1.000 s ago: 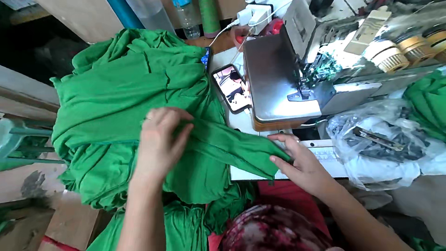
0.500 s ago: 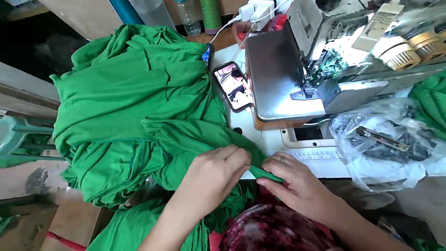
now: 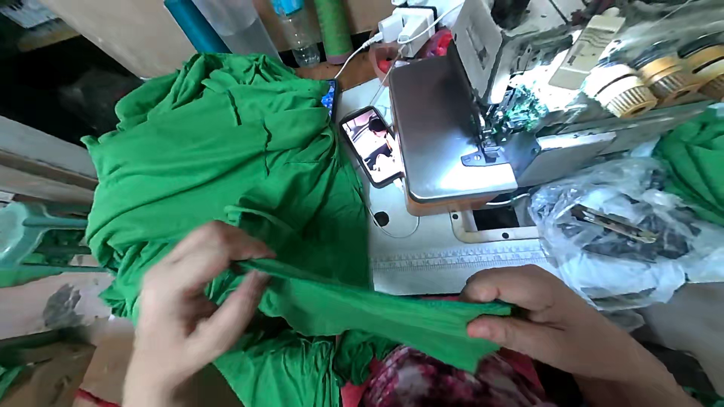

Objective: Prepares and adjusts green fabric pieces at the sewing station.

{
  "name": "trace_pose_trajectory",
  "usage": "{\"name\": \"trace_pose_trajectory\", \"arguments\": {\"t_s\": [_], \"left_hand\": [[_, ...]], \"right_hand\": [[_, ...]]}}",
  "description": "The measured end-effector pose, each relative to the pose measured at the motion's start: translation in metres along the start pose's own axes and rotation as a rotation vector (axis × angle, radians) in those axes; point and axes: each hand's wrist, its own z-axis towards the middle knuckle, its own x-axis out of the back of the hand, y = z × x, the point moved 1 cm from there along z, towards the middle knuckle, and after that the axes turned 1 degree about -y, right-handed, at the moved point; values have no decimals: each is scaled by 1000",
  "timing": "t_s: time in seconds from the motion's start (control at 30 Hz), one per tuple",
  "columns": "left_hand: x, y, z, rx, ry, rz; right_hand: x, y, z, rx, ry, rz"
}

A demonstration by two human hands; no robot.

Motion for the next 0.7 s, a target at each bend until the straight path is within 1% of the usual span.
{"name": "trace_pose_trajectory", "arguments": {"t_s": [0.07, 0.1, 0.17, 0.23, 0.3, 0.37, 0.4, 0.43, 0.5, 0.6, 0.67, 0.7], "left_hand": [[15, 0, 12, -84, 47, 112], [16, 1, 22, -100, 71, 187], [3, 6, 47, -58, 92, 301], [-24, 11, 65, 8, 59, 316], [-62, 20, 63, -3, 110, 172], [-108, 46, 46, 7, 154, -80], [-129, 63, 38, 42, 156, -194], [-147, 77, 31, 83, 144, -245], [-174, 88, 22, 153, 149, -303], [-179, 77, 14, 201, 175, -498], [-170, 71, 11, 234, 154, -645], [-164, 71, 11, 249, 139, -676]], "right_hand": [[-1, 8, 4, 18, 0, 59], [-1, 13, 6, 20, 10, 68], [-2, 22, 11, -1, 65, 69], [-4, 30, 14, -47, 181, 81], [-5, 37, 17, -86, 313, 101], [-6, 41, 17, -99, 392, 144], [-7, 43, 17, -98, 407, 165], [-8, 44, 18, -98, 409, 191], [-11, 44, 18, -98, 405, 209], [-9, 44, 18, -70, 412, 145], [-7, 41, 17, -61, 428, 18], [-7, 39, 16, -57, 424, -79]]}}
